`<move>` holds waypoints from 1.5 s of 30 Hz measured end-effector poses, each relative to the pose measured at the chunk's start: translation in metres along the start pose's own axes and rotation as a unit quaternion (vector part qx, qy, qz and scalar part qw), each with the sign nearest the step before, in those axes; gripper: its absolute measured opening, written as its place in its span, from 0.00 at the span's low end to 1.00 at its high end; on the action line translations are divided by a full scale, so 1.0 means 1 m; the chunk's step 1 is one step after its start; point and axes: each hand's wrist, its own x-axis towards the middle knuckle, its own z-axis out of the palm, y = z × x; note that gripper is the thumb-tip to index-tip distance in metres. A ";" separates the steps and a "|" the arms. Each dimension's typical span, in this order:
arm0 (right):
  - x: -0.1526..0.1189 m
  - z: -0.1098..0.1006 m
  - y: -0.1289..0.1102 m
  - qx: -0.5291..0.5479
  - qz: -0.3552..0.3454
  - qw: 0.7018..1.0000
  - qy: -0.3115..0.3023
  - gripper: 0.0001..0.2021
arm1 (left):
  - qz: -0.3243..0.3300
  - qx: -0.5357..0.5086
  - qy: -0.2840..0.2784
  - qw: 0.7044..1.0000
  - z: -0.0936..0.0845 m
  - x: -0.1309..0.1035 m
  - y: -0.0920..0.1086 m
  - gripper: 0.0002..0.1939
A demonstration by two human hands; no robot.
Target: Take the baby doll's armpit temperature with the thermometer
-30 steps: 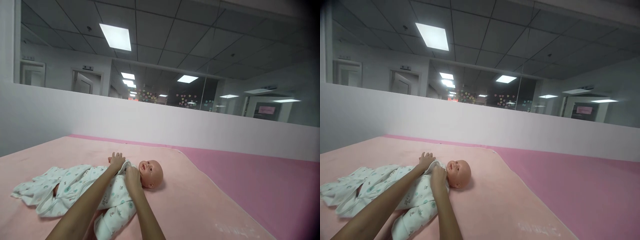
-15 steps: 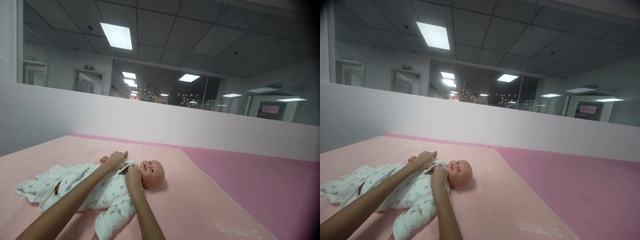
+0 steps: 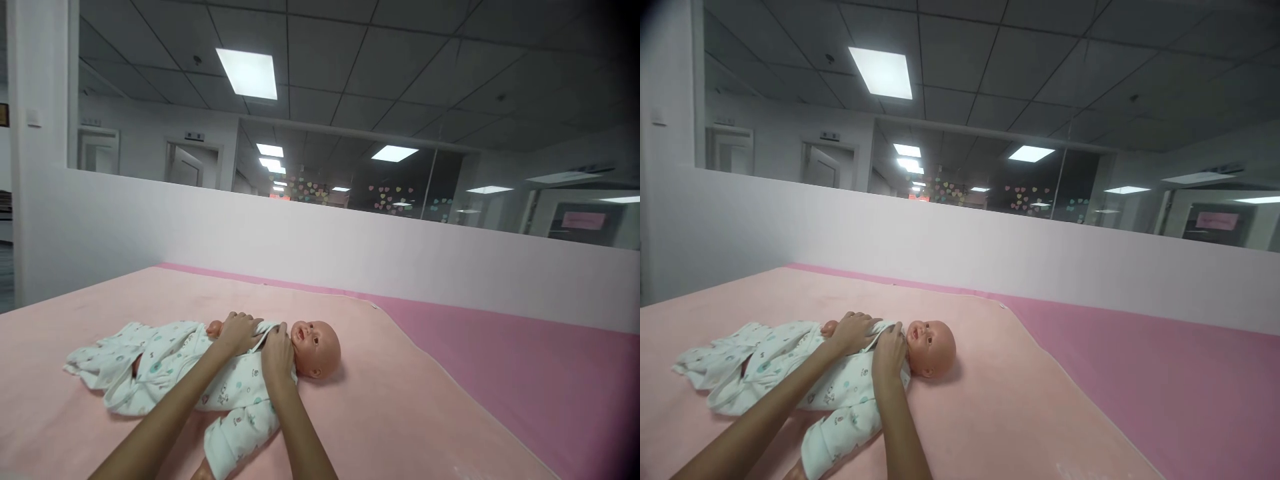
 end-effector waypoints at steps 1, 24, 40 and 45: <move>0.000 0.000 0.001 0.002 0.005 1.000 0.021 0.17 | -0.019 -0.013 0.013 1.000 0.002 -0.003 0.000 0.20; 0.015 -0.037 0.124 0.323 0.035 0.934 0.152 0.21 | -0.089 -0.093 0.088 0.988 0.008 -0.023 0.001 0.24; -0.014 -0.041 0.124 0.387 -0.033 0.913 0.127 0.13 | -0.072 -0.086 0.143 0.983 0.009 -0.032 0.005 0.19; -0.016 -0.032 0.130 0.392 -0.040 0.911 0.125 0.15 | -0.058 -0.082 0.176 0.979 0.014 -0.032 0.002 0.17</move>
